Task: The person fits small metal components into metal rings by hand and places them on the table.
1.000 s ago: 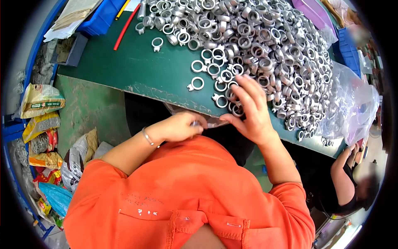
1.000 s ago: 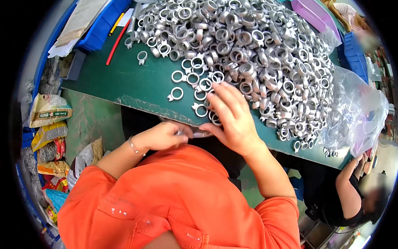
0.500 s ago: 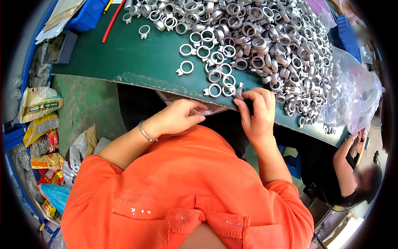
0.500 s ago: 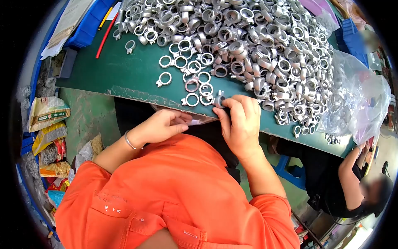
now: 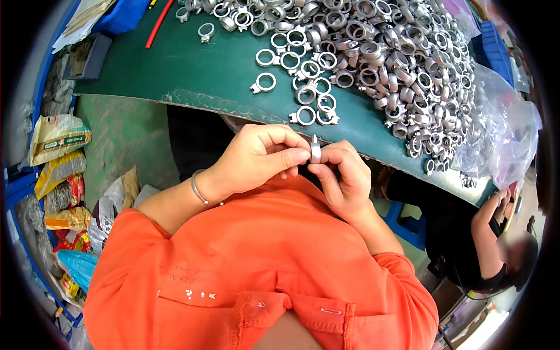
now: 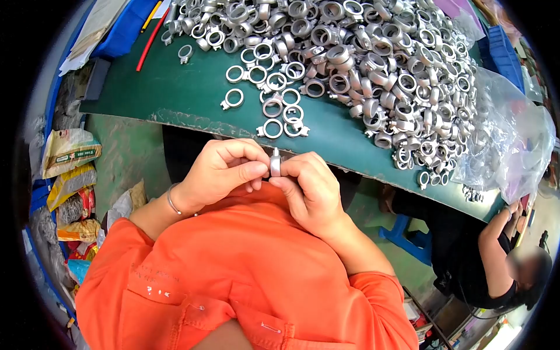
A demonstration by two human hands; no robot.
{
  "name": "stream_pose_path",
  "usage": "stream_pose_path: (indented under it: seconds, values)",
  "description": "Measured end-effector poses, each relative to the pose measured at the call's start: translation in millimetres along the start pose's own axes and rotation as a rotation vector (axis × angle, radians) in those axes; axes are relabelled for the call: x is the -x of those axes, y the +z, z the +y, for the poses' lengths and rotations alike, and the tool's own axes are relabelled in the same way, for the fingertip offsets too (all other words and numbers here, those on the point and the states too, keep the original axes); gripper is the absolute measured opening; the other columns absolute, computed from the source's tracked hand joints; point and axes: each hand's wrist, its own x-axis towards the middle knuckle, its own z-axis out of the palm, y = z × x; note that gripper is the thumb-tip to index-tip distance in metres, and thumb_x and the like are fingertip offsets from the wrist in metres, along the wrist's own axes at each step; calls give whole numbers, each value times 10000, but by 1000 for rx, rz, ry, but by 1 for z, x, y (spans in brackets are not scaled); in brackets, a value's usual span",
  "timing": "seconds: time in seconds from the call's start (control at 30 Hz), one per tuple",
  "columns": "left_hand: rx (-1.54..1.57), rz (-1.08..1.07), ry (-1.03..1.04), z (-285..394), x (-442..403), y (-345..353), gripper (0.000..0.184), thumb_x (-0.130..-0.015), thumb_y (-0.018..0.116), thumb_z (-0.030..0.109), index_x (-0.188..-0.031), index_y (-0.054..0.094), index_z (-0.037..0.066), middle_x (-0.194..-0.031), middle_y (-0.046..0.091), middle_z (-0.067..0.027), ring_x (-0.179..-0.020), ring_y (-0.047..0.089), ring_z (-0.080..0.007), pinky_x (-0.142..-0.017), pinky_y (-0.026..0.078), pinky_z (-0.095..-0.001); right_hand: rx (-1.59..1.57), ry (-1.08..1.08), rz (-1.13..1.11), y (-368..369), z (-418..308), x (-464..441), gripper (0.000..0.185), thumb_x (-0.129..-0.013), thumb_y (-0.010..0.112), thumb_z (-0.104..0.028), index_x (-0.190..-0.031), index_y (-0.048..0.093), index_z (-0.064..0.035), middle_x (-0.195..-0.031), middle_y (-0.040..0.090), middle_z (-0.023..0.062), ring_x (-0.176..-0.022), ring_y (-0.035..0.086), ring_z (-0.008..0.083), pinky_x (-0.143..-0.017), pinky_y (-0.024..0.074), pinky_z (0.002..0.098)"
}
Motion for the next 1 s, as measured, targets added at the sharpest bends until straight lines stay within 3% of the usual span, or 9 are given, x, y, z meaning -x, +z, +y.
stream_pose_path:
  seconds: [0.17,0.23,0.3,0.47,0.7,0.77,0.83,0.87,1.0]
  values:
    - [-64,37,133,-5,2,4,80,-808,624,15,-885,625,-5,-823,606,-30,-698,557,-76,-599,461,-194,120,-154,-21,0,2,-3,215,-684,656,76,-849,553,-16,-790,574,98,-674,552,258,-617,450,318]
    - [-174,66,205,-6,3,3,85,-785,638,-8,-870,630,-2,-815,605,-33,-701,561,-85,-607,463,-201,-18,2,33,3,4,2,231,-716,615,112,-896,539,-11,-819,571,102,-700,572,223,-636,475,288]
    - [-536,65,450,-4,2,2,76,-751,655,-23,-819,625,-5,-811,605,-58,-702,561,-118,-601,457,-228,-373,280,123,7,-2,7,199,-836,502,98,-1021,498,24,-870,590,91,-748,576,116,-677,498,233]
    - [-633,66,566,-1,3,3,120,-705,672,-33,-810,640,14,-793,608,-76,-699,575,-177,-617,465,-252,-592,453,-2,-2,-10,2,215,-946,387,-52,-1106,489,49,-878,596,82,-742,573,111,-675,484,230]
    - [-719,58,656,-1,4,3,151,-709,660,-54,-839,633,17,-788,598,-90,-674,591,-196,-578,475,-252,-671,425,-46,1,-11,3,227,-947,419,-110,-1086,511,44,-917,584,80,-763,577,116,-696,478,234]
    - [-741,37,676,-2,6,3,161,-735,647,-55,-880,620,8,-792,602,-86,-673,597,-181,-580,480,-243,-692,396,-35,2,-11,2,229,-891,506,-28,-1110,496,35,-960,571,94,-829,577,136,-723,476,244]
    - [-265,153,174,-5,10,6,181,-813,598,-21,-991,564,-15,-825,612,-82,-695,604,-134,-607,501,-231,-616,165,179,13,-7,1,342,-802,580,74,-1125,479,28,-1010,553,112,-906,559,159,-755,475,262]
    - [-96,76,39,-1,9,2,208,-870,538,16,-1071,514,-33,-879,618,-90,-746,610,-116,-649,523,-235,-654,148,180,11,-4,3,439,-727,620,133,-1121,469,13,-1060,533,131,-961,540,188,-773,470,284]
    - [122,16,-37,2,6,5,205,-886,506,24,-1080,527,-37,-943,620,-106,-821,626,-156,-704,537,-256,-135,-110,120,7,1,-2,353,-674,638,124,-989,533,7,-972,592,162,-870,581,252,-753,465,301]
